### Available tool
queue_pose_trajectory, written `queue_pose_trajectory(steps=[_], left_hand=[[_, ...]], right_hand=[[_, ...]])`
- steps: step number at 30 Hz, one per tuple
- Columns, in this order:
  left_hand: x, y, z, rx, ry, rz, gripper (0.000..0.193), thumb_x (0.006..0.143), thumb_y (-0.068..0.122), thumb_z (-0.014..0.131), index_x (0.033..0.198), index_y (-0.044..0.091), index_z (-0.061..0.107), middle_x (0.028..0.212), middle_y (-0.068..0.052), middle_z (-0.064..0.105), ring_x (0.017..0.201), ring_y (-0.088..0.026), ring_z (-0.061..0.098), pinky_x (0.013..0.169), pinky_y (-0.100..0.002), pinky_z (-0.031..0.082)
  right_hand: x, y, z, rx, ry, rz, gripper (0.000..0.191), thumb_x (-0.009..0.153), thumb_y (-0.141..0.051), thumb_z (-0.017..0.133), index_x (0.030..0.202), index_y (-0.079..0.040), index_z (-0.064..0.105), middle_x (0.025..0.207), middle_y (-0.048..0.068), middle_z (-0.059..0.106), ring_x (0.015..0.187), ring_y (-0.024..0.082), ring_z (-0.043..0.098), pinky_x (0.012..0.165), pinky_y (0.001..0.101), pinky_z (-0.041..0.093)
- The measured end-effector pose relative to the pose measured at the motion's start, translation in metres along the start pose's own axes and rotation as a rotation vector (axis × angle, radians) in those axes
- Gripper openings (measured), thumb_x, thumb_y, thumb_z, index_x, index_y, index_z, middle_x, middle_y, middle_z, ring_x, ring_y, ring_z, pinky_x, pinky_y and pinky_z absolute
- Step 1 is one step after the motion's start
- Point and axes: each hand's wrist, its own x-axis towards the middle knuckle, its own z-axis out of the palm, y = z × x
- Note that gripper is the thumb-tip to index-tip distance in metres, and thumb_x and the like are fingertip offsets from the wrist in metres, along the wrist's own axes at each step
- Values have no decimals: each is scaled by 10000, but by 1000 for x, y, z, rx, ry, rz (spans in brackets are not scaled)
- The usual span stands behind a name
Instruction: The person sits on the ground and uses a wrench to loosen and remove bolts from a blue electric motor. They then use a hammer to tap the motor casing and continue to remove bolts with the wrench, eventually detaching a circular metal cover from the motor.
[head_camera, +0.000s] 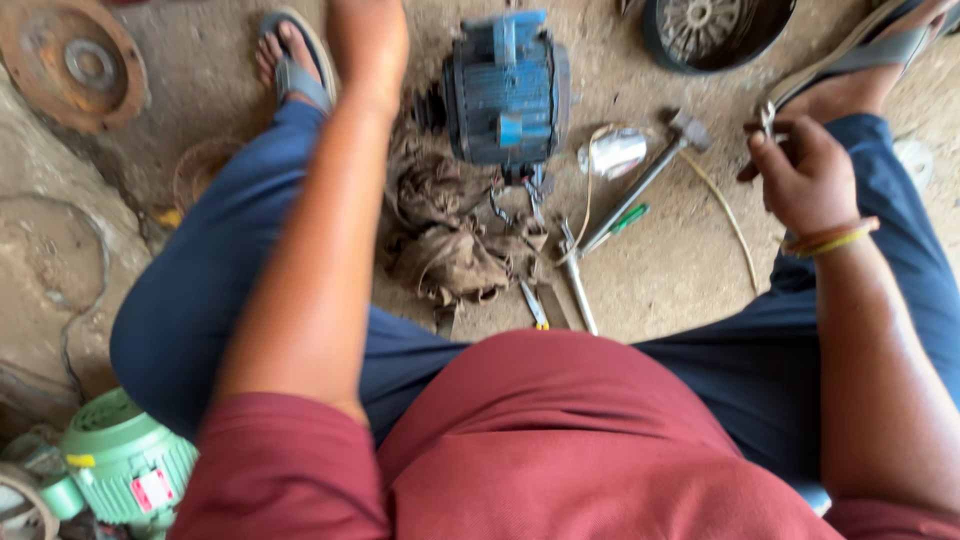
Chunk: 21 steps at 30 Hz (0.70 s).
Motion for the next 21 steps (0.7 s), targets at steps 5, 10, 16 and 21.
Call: queue_pose_trajectory(steps=[5,10,16,21], left_hand=[[-66,-18,45,93,-136,-146,374,1007,343,561,1156,9,634,1125,-226,696,1039,-426,666,871,-497,530],[-80,-42,56,122,-83,4,269,1019,245,573,1165,39,667,1152,-193,713,1084,-402,649,948,-492,500],[-63,-36,72,-44,-156,207,377,1039,345,629,1301,74,652,1273,-166,695,1198,-349,648,1021,-449,510],[-81,-30,83,80,-354,432,436,1075,453,634,1428,202,582,1462,-154,557,1327,-367,552,1091,-509,456]], right_hand=[[1,-15,-3,9,8,53,272,1108,-217,609,1290,-17,635,841,29,692,534,22,456,473,201,352],[6,-28,-3,1,-37,112,294,1084,-205,589,1319,-33,633,821,22,683,534,22,463,477,193,373],[12,-38,-5,21,-70,107,304,1102,-181,572,1356,-23,623,843,28,673,587,42,506,521,194,414],[11,-38,-3,49,-120,85,314,1158,-199,506,1382,-19,634,882,30,675,687,51,549,619,197,445]])
